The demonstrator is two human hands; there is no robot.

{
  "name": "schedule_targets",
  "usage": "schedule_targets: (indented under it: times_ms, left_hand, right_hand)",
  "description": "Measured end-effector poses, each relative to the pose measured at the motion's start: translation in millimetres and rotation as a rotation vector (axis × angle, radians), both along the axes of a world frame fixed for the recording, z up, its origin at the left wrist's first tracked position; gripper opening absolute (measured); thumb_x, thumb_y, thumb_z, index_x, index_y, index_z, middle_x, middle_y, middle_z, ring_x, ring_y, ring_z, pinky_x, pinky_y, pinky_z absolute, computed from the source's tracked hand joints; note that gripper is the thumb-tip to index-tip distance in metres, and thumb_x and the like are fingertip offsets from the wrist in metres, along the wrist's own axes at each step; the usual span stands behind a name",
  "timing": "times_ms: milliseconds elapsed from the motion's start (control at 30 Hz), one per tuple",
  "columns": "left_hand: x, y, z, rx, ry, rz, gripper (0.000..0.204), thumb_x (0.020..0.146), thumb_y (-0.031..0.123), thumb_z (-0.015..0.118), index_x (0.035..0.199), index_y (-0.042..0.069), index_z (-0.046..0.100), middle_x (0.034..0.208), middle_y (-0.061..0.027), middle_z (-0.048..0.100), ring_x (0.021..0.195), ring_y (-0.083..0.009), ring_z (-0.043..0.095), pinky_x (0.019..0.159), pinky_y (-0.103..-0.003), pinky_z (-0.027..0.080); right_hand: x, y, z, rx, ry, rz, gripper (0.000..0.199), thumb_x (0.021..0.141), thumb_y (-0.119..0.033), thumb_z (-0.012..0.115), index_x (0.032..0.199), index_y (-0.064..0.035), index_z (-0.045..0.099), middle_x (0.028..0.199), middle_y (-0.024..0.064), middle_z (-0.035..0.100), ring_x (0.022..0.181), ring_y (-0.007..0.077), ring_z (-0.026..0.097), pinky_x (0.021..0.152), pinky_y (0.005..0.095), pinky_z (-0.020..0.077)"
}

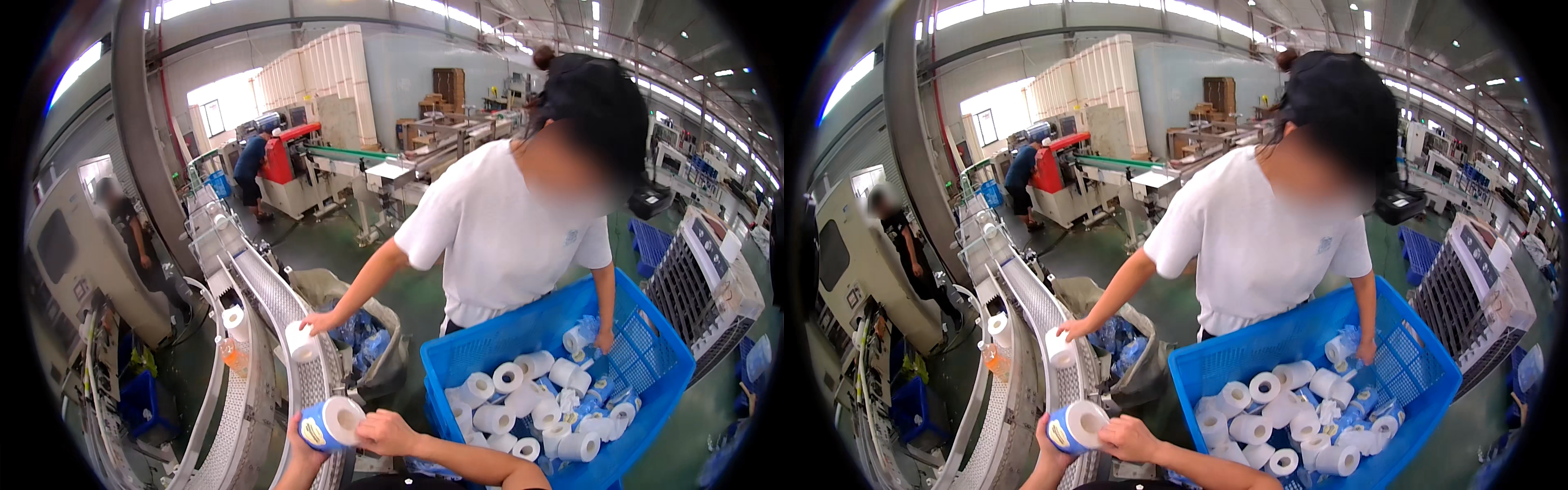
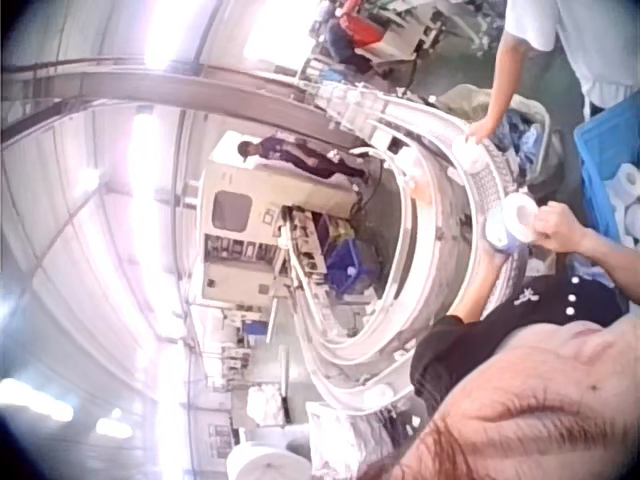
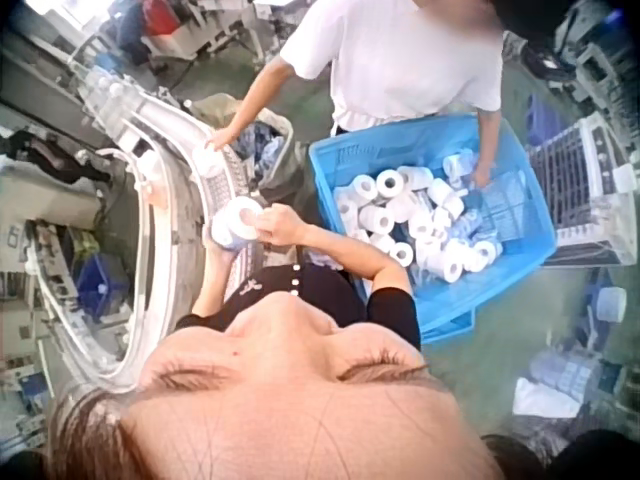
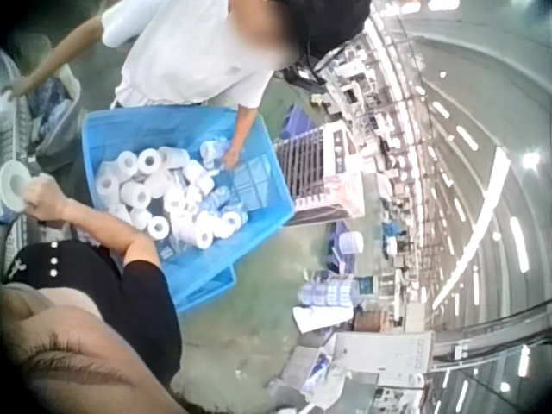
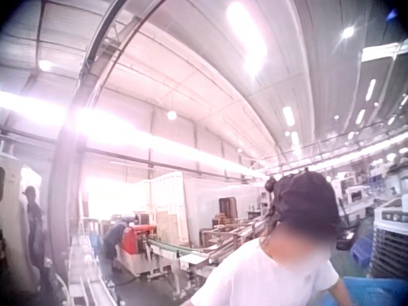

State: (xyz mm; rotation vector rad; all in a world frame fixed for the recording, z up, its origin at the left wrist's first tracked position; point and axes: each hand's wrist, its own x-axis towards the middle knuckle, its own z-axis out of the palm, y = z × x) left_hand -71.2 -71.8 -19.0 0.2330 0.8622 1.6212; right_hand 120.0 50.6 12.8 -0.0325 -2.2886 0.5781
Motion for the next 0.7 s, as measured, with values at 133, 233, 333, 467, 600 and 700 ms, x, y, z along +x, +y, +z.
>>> schedule_targets:
  times_ms: [133, 233, 333, 467, 600, 700]
  left_hand:
    - [12, 17, 17, -0.012, -0.458, 0.182, 0.077, 0.080, 0.071, 0.032, 0.136, 0.020, 0.045, 0.136, -0.0122, 0.047, 0.124, -0.0385, 0.043, 0.099, -0.061, 0.034]
    - [25, 22, 10, -0.079, -0.481, 0.228, 0.078, 0.079, 0.073, 0.030, 0.137, 0.022, 0.045, 0.136, -0.0111, 0.046, 0.124, -0.0383, 0.042, 0.097, -0.060, 0.035]
    - [35, 26, 32, -0.037, -0.534, 0.161, 0.078, 0.079, 0.073, 0.029, 0.138, 0.023, 0.043, 0.140, -0.0101, 0.044, 0.126, -0.0379, 0.041, 0.097, -0.059, 0.036]
    - [36, 32, 29, 0.101, -0.109, -0.130, 0.081, 0.082, 0.070, 0.033, 0.142, 0.016, 0.039, 0.145, -0.0134, 0.040, 0.130, -0.0387, 0.039, 0.103, -0.059, 0.032]
    - [36, 38, 9, -0.026, -0.155, -0.143, 0.069, 0.092, 0.054, 0.030, 0.138, 0.004, 0.042, 0.137, -0.0180, 0.049, 0.126, -0.0376, 0.046, 0.107, -0.053, 0.033]
    - [35, 39, -5, -0.136, -0.174, -0.140, 0.064, 0.093, 0.050, 0.031, 0.133, 0.003, 0.048, 0.131, -0.0177, 0.054, 0.121, -0.0374, 0.050, 0.105, -0.053, 0.036]
  right_hand:
    - [-9, -8, 3, -0.574, 0.096, -0.193, 0.029, 0.074, -0.018, 0.071, 0.065, -0.0071, 0.046, 0.055, 0.0045, 0.044, 0.049, 0.0169, 0.047, 0.048, 0.0337, 0.0367]
    - [1, -1, -4, -0.899, 0.003, -0.169, 0.021, 0.080, -0.018, 0.068, 0.080, -0.0048, 0.052, 0.066, 0.0034, 0.049, 0.055, 0.0115, 0.045, 0.052, 0.0288, 0.0383]
    - [3, 7, -12, -1.079, 0.238, -0.009, 0.031, 0.084, -0.020, 0.067, 0.107, -0.0042, 0.054, 0.091, 0.0062, 0.052, 0.068, 0.0094, 0.047, 0.062, 0.0254, 0.0409]
    - [4, 26, -13, -0.959, 0.242, -0.031, 0.056, 0.087, -0.018, 0.066, 0.137, -0.0084, 0.042, 0.128, 0.0088, 0.043, 0.092, 0.0120, 0.052, 0.077, 0.0277, 0.0450]
    - [5, 35, -16, -0.816, 0.166, -0.162, 0.028, 0.090, -0.017, 0.063, 0.115, -0.0037, 0.061, 0.105, 0.0091, 0.059, 0.084, 0.0170, 0.059, 0.075, 0.0285, 0.0480]
    - [3, 41, -20, -0.830, 0.116, -0.225, 0.019, 0.091, -0.018, 0.062, 0.093, -0.0005, 0.069, 0.077, 0.0078, 0.063, 0.070, 0.0173, 0.060, 0.068, 0.0264, 0.0477]
